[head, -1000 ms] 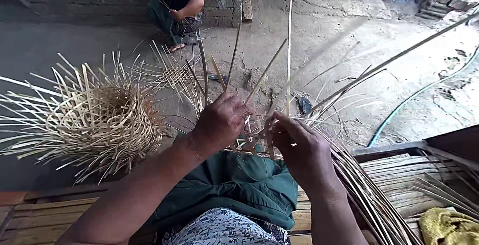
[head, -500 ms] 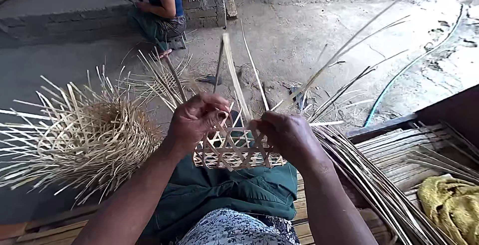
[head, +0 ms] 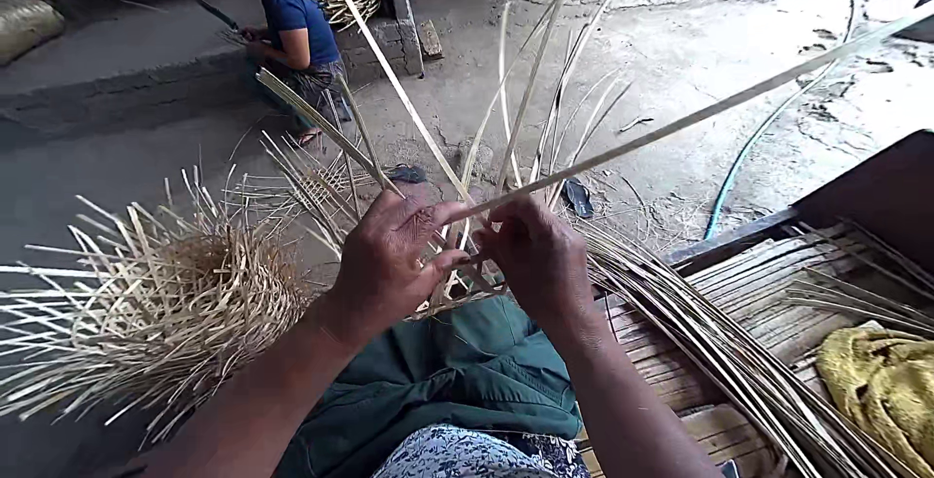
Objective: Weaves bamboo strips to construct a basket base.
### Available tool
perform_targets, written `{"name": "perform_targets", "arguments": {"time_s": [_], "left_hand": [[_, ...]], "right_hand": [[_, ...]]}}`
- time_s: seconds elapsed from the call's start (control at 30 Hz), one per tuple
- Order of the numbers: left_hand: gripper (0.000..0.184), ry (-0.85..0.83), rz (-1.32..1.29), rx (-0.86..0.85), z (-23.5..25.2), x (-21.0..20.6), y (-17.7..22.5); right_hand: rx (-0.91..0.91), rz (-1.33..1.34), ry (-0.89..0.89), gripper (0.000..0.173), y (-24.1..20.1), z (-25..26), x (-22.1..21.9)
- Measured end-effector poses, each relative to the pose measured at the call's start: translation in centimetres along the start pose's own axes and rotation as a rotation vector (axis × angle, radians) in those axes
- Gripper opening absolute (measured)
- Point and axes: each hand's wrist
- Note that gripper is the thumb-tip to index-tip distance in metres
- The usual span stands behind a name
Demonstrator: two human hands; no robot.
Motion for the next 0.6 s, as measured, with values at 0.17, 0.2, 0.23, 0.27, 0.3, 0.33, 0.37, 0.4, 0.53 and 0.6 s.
{"name": "perform_targets", "arguments": {"time_s": [0.17,0.2,0.23,0.27,0.3,0.33,0.37,0.4,0.53,0.6], "left_hand": [[0.022,0.025,-0.098,0.089,-1.8,-1.4,0.0],[0.02,0.025,-0.119,0.082,-1.8,-1.3,0.2],[0.018,0.025,-0.14,0.078,-1.8,-1.2,0.4],[0.017,0.02,-0.176,0.085,-1.9,-1.0,0.3],[0.016,0.013,-0.208,0.103,-1.9,-0.8,0.0],[0.016,0.009,-0.24,0.127,-2.0,-0.8,-0.5],[0.016,0.004,-0.259,0.161,-2.1,-0.8,-1.0],[0.016,0.0,-0.26,0.19,-2.2,-0.8,-1.5],[0.019,0.024,-0.035,0.118,-2.8,-2.1,-2.3],[0.022,0.046,0.092,0.05,-3.0,-2.6,-2.2]], "right_hand": [[0.004,-0.374,-0.095,0.031,-2.4,-1.4,0.3],[0.017,-0.374,-0.096,0.026,-2.7,-1.5,0.5],[0.022,-0.314,-0.118,0.021,-2.7,-1.4,0.7],[0.01,-0.189,-0.174,0.015,-2.2,-1.1,1.0],[-0.035,0.008,-0.262,0.011,-1.3,-0.6,1.2],[-0.109,0.242,-0.359,0.011,-0.2,0.0,1.3],[-0.186,0.487,-0.449,0.011,0.9,0.5,1.1],[-0.25,0.682,-0.513,0.011,1.8,0.8,0.8],[-0.04,0.667,-0.416,0.011,2.8,-0.4,-0.4],[0.162,0.164,-0.264,0.018,0.5,-1.4,-0.3]]}}
Point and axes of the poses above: each hand's wrist, its own z-axis towards the middle knuckle, its own x-axis out of the back of the hand, y = z × x, and after that the axes turned 3 degrees about -z, right-handed
